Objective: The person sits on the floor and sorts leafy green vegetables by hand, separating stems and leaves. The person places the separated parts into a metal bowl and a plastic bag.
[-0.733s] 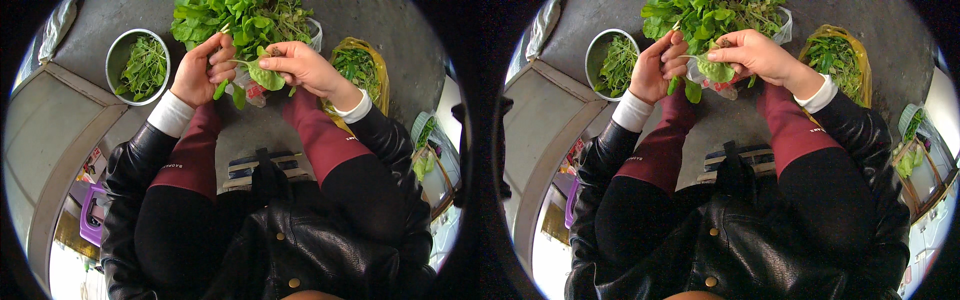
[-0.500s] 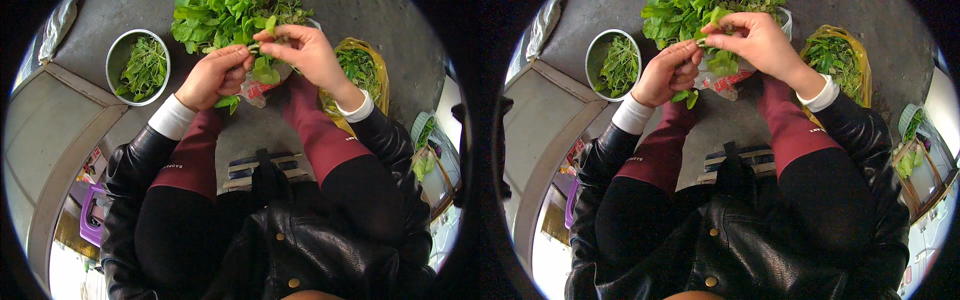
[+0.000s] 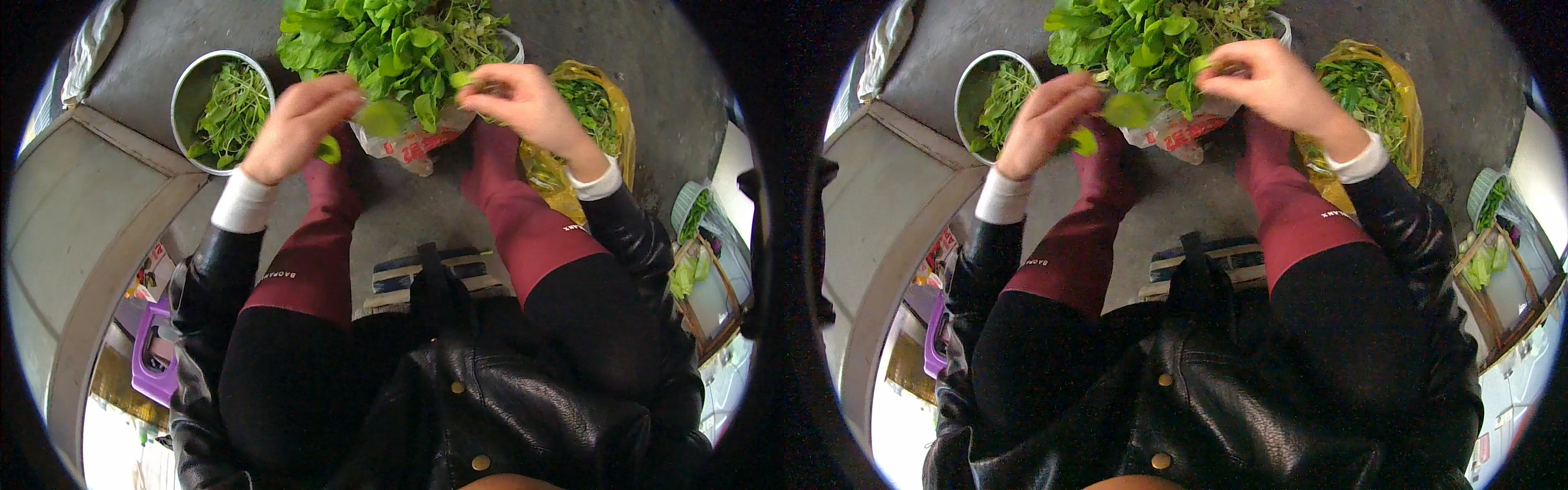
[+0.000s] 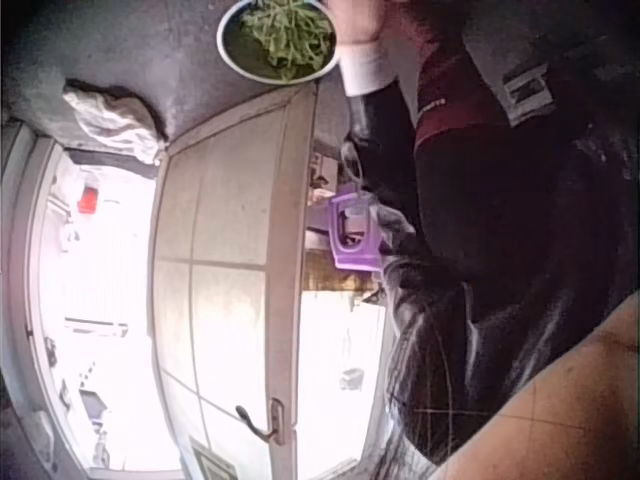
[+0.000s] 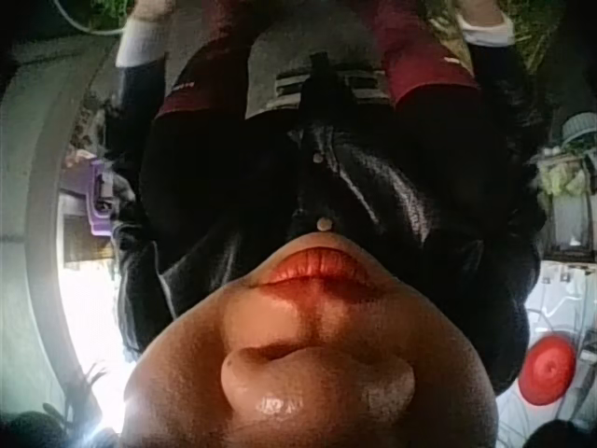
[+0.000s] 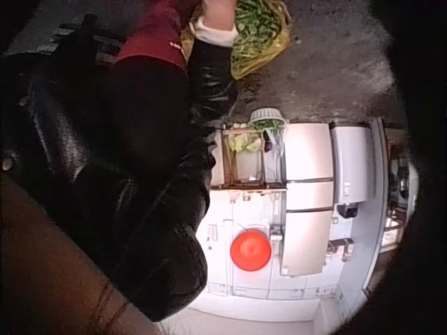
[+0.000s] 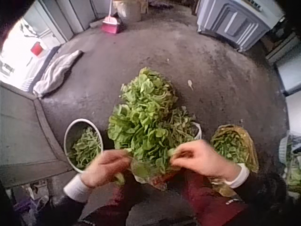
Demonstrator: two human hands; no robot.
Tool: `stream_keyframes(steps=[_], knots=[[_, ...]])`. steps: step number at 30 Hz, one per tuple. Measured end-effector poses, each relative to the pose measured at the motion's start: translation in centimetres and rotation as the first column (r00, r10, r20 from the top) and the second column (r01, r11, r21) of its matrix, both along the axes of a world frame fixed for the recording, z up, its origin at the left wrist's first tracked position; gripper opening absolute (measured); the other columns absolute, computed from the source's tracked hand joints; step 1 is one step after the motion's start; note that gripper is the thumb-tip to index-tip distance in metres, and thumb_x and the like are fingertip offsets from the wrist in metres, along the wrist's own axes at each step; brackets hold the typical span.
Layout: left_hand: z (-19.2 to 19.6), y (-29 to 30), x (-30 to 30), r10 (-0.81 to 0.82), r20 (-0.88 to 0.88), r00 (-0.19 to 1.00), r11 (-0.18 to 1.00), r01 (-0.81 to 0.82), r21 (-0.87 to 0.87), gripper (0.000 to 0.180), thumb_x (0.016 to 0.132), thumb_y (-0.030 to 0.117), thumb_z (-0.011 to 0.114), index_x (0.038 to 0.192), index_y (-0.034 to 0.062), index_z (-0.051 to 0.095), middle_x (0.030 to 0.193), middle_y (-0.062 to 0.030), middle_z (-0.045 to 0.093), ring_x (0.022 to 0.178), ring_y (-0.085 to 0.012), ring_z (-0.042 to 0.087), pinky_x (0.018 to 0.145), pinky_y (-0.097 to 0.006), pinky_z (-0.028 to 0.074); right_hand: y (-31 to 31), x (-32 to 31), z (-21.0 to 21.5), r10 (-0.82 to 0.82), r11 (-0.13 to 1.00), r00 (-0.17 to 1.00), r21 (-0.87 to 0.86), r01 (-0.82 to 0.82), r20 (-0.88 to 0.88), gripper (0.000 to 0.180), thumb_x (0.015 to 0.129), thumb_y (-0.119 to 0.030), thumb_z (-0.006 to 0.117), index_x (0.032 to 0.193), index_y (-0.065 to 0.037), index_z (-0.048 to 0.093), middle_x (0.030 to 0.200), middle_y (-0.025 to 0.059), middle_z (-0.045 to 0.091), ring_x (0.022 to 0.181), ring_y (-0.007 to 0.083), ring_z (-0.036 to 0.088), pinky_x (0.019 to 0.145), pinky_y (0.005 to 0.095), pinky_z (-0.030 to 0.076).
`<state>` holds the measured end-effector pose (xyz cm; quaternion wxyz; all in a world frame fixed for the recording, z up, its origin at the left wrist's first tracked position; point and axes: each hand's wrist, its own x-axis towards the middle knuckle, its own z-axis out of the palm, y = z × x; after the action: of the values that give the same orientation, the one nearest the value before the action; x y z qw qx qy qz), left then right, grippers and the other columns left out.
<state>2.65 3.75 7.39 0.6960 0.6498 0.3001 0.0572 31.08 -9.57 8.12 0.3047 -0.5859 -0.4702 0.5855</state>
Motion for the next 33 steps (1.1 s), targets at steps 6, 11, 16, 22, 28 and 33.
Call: stream_keyframes(steps=[6, 11, 16, 22, 28, 33], knots=[[-1.2, 7.1, -9.9, 0.515, -0.119, 0.849, 0.738, -0.368, 0.566, 0.025, 0.103, 0.02, 0.055, 0.11, -0.002, 0.065, 0.092, -0.0051, 0.068, 0.087, -0.0123, 0.061, 0.078, -0.027, 0.048, -8.6, 11.8, -0.6, -0.18, 0.95, 0.522, 0.011, 0.311, 0.834, 0.026, 0.092, -0.023, 0.072, 0.102, 0.0, 0.071, 0.092, 0.0114, 0.075, 0.087, 0.0215, 0.074, 0.077, 0.0331, 0.055], [-8.8, 9.4, -17.0, 0.506, -0.545, 0.668, 0.579, 0.205, 0.789, 0.035, 0.098, 0.019, 0.055, 0.133, 0.0116, 0.058, 0.127, -0.0121, 0.064, 0.113, -0.0355, 0.061, 0.096, -0.04, 0.048, -15.3, 14.2, -3.6, 0.646, 0.679, 0.094, -0.627, 0.381, 0.758, 0.049, 0.086, -0.022, 0.071, 0.131, -0.006, 0.06, 0.138, 0.0169, 0.056, 0.126, 0.0339, 0.056, 0.103, 0.0422, 0.048], [-13.2, 6.2, -19.1, 0.424, -0.764, 0.486, 0.599, 0.482, 0.639, 0.059, 0.092, 0.018, 0.057, 0.149, 0.0126, 0.043, 0.148, -0.0141, 0.049, 0.137, -0.0383, 0.044, 0.11, -0.051, 0.04, -11.1, 11.0, -5.2, 0.15, 0.988, 0.388, -0.121, -0.098, 0.909, 0.023, 0.087, -0.016, 0.068, 0.107, -0.004, 0.07, 0.109, 0.0137, 0.067, 0.107, 0.0327, 0.063, 0.092, 0.0423, 0.05], [-11.5, 5.1, -18.3, 0.616, -0.466, 0.636, 0.397, 0.261, 0.88, 0.055, 0.088, 0.009, 0.058, 0.142, 0.0077, 0.051, 0.14, -0.0192, 0.054, 0.132, -0.0361, 0.048, 0.109, -0.046, 0.041, -3.8, 2.1, -7.0, -0.083, 0.987, 0.84, -0.075, 0.145, 0.536, 0.025, 0.096, -0.023, 0.064, 0.098, 0.001, 0.068, 0.084, 0.0113, 0.069, 0.077, 0.0218, 0.067, 0.071, 0.0323, 0.05], [-14.5, 5.9, -20.1, 0.523, -0.629, 0.575, 0.811, -0.109, 0.575, 0.071, 0.092, 0.023, 0.064, 0.152, 0.0006, 0.034, 0.151, -0.0244, 0.042, 0.139, -0.0373, 0.042, 0.114, -0.041, 0.035, -2.2, -0.1, -9.1, 0.065, 0.954, 0.856, -0.282, 0.096, 0.513, 0.04, 0.091, -0.035, 0.07, 0.107, 0.0, 0.062, 0.077, 0.0117, 0.069, 0.07, 0.0167, 0.065, 0.069, 0.0325, 0.049], [-20.1, 6.1, -22.7, 0.462, -0.558, 0.69, 0.84, -0.138, 0.525, 0.083, 0.09, 0.026, 0.068, 0.155, -0.0017, 0.026, 0.156, -0.0256, 0.036, 0.143, -0.0373, 0.037, 0.116, -0.039, 0.032, -3.7, 0.1, -8.9, -0.139, 0.912, 0.982, -0.37, 0.176, 0.125, 0.03, 0.096, -0.023, 0.064, 0.113, 0.002, 0.062, 0.079, 0.0032, 0.07, 0.071, 0.0082, 0.062, 0.062, 0.0238, 0.043]])
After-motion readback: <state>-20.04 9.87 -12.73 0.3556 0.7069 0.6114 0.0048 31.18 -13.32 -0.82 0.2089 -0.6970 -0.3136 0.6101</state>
